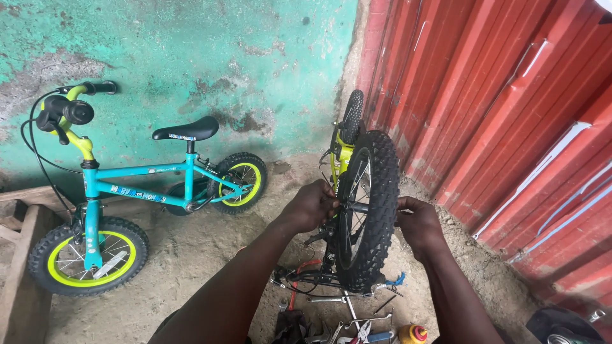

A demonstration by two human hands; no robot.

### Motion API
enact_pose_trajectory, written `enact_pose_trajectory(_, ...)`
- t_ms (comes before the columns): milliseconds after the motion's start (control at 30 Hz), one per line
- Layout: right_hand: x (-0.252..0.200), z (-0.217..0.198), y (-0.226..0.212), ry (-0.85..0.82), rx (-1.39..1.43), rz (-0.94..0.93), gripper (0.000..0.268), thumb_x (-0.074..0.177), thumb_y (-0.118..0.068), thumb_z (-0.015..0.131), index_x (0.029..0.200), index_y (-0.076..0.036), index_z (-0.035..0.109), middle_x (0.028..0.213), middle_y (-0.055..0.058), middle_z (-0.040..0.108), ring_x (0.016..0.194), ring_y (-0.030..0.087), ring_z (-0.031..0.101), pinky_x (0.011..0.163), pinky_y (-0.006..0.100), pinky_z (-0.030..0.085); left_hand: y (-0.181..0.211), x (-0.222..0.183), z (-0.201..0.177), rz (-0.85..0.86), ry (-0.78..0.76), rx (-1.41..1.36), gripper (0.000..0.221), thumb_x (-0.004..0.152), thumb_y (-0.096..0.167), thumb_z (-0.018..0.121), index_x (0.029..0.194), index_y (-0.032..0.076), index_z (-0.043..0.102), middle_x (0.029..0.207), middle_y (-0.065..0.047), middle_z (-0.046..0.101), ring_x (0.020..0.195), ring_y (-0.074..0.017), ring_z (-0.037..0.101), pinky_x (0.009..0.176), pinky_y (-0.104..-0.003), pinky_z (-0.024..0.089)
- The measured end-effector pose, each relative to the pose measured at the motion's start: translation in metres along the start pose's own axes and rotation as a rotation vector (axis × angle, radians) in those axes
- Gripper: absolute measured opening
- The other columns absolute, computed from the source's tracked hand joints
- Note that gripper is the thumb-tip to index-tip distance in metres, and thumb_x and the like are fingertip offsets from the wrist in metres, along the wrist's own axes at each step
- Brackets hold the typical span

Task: Fixing a bicycle wheel by loosening the axle nuts with a wrench and removing the wheel from the frame for inspection.

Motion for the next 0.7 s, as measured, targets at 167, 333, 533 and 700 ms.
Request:
enact_pose_trajectory(167, -0.007, -0.001, -0.007, -0.003, 0.033, -0.001, 0.021, 0.084, 0.010, 0.072, 0.102, 0.001, 0.077, 0.091, 0.015, 0.067, 0.075, 0.020, 0.065, 0.071, 0.032, 0.051, 0.009, -0.013, -0.007, 0.014, -0.044, 0.017, 0.012, 0.099, 0.009, 0.066, 0.107, 0.003, 0.059, 0.071, -0.010, 0.069, 0.054, -0.0172, 0.067, 0.049, -0.027, 0.053)
enact_pose_trajectory(333, -0.007, 0.001, -0.002, -0.026, 0.069, 0.006, 0.022, 0.085, 0.009, 0.072, 0.105, 0.002, 0.076, 0.092, 0.016, 0.067, 0.077, 0.020, 0.065, 0.072, 0.032, 0.050, 0.013, -0.021, -0.012, 0.026, -0.088, -0.033, 0.012, 0.099, 0.005, 0.064, 0.109, 0.001, 0.057, 0.075, -0.014, 0.069, 0.058, -0.0188, 0.067, 0.050, -0.027, 0.055)
enact_pose_trajectory(533, -0.007, 0.001, 0.001, -0.090, 0.074, 0.001, 0.022, 0.089, 0.006, 0.071, 0.110, 0.000, 0.074, 0.094, 0.015, 0.069, 0.080, 0.024, 0.072, 0.076, 0.033, 0.055, 0.007, -0.016, -0.015, 0.057, -0.113, 0.010, 0.012, 0.100, 0.003, 0.064, 0.110, 0.001, 0.058, 0.080, -0.017, 0.070, 0.061, -0.0210, 0.069, 0.051, -0.029, 0.057)
enact_pose_trajectory(700, -0.007, 0.004, 0.008, -0.161, 0.190, 0.033, 0.024, 0.090, 0.006, 0.071, 0.114, 0.004, 0.070, 0.097, 0.017, 0.067, 0.083, 0.025, 0.074, 0.078, 0.032, 0.058, -0.016, -0.006, -0.014, 0.002, -0.063, -0.062, 0.013, 0.100, 0.001, 0.063, 0.111, 0.002, 0.057, 0.081, -0.018, 0.069, 0.062, -0.0231, 0.069, 0.051, -0.030, 0.059)
Point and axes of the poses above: each hand's wrist, its own x-axis towards the middle knuckle, its own z-axis out of the palm, y = z × x, the point moved 1 cm from there along x, towards the middle knuckle
